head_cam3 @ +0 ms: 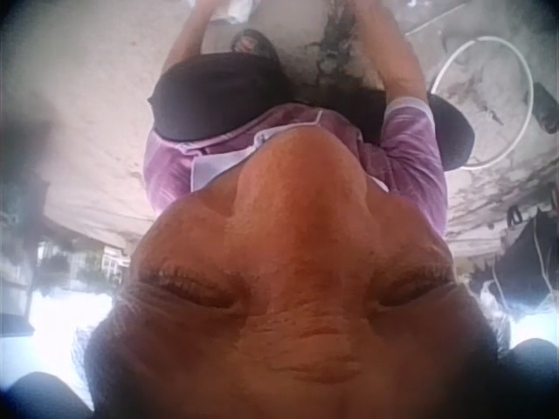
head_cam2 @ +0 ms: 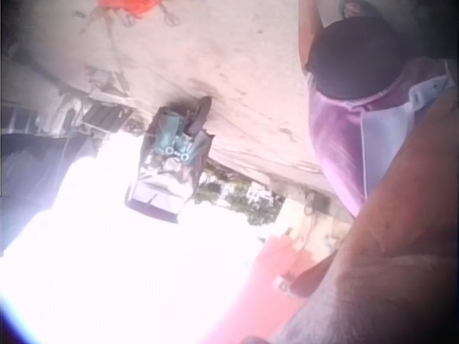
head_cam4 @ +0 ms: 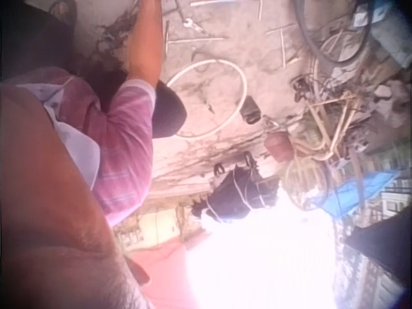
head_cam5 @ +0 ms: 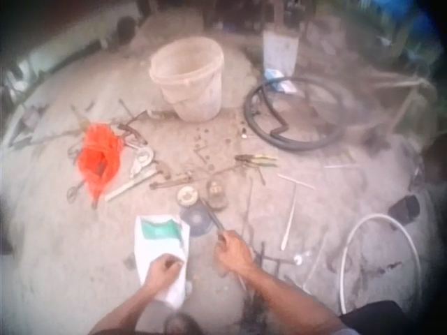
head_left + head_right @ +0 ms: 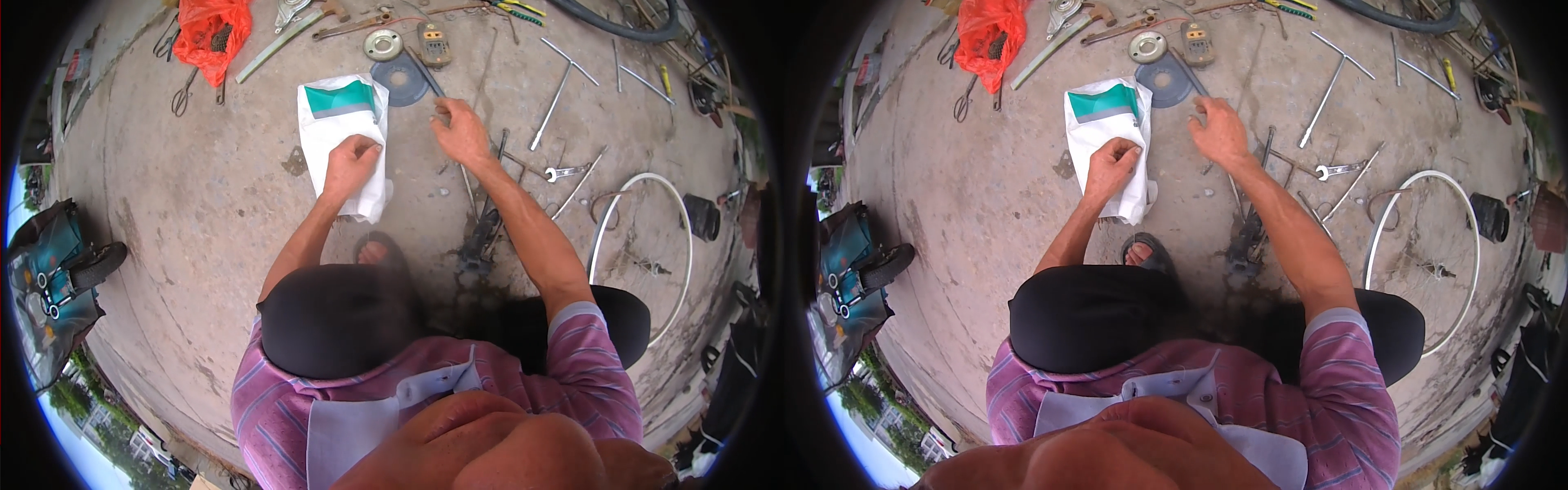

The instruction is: The person threads spokes through a bicycle wheel rim, sorts additional spokes from a bag, and applies tape to a spoke.

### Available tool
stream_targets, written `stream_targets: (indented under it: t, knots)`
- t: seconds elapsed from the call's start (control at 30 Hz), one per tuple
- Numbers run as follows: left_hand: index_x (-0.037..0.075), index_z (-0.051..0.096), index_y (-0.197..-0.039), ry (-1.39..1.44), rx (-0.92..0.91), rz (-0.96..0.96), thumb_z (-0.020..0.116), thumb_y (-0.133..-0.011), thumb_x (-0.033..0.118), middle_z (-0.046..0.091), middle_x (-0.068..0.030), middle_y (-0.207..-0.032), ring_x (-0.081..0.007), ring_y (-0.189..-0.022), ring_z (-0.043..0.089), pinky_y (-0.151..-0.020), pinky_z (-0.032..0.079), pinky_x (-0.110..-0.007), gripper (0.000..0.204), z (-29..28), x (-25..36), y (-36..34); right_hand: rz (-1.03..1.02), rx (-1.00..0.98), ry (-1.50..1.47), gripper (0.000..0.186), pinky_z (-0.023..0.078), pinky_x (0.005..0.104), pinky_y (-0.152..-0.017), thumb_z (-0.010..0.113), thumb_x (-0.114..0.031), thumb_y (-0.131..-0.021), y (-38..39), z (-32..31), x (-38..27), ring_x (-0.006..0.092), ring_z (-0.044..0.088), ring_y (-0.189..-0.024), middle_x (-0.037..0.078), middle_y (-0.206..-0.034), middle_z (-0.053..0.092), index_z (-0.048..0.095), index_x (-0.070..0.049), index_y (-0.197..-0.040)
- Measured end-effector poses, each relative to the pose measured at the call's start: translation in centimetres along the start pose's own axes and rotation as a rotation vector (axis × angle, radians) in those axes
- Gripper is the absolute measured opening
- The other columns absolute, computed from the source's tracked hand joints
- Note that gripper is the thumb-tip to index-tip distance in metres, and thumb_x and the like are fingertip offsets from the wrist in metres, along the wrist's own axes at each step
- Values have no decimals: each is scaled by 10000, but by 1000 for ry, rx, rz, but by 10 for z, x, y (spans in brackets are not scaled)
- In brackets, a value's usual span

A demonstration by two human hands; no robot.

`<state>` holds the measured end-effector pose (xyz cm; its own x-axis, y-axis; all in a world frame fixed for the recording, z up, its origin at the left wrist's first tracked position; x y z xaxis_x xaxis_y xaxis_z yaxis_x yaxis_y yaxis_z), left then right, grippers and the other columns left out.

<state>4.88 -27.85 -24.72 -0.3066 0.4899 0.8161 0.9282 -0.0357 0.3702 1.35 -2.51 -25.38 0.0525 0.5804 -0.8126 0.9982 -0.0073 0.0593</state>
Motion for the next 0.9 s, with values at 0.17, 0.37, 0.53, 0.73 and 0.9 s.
stream_targets:
  t: [0.17, 0.37, 0.53, 0.73, 0.9]
  knots:
    - [-3, 732, -1006, -24, 66, 178, 725, -906, 129, 744, -110, -904, -170, -830, 698, -774, 550, -306, 166, -27, 41, -39, -109, 210, 386, 406, 437, 480, -1031, 679, -212, -831, -9, -62, 62, 369, 564, -1195, 178, -1215, 637, 665, -41, -1198]
    - [36, 755, -1009, -404, 0, 379, 691, -899, 242, 728, -140, -985, -293, -892, 703, -817, 547, -400, 242, -28, 94, -137, -93, 435, 495, 411, 377, 497, -1084, 655, -196, -834, 15, -77, 123, 360, 509, -1276, 163, -1300, 593, 644, -32, -1211]
    - [81, 719, -1169, -820, 126, 533, 661, -894, 333, 694, -152, -1138, -354, -1063, 648, -934, 511, -443, 378, 7, 96, -221, -99, 472, 505, 388, 382, 492, -1074, 637, -153, -831, 15, -73, 118, 351, 509, -1283, 146, -1313, 595, 634, -37, -1201]
    - [91, 721, -1124, -803, 444, 687, 644, -910, 356, 678, -157, -1137, -360, -1099, 630, -933, 505, -445, 349, 27, 65, -241, -43, 459, 505, 381, 377, 498, -1071, 642, -145, -814, 10, -72, 112, 349, 505, -1282, 131, -1314, 590, 628, -51, -1183]
    - [81, 724, -1046, -766, 64, 375, 644, -914, 346, 698, -148, -1080, -365, -1040, 652, -895, 516, -453, 306, 24, 73, -231, -10, 450, 525, 392, 368, 507, -1072, 639, -143, -812, 9, -75, 113, 348, 494, -1287, 121, -1326, 575, 615, -50, -1192]
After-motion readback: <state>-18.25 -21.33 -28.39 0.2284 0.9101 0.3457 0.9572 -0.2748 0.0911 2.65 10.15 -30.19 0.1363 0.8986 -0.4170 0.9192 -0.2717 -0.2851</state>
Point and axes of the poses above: each hand's wrist, its own y-axis away from the middle knuckle, its own z-axis out of the palm, x = y × z, the point moved 2 cm from there along -y, towards the middle knuckle
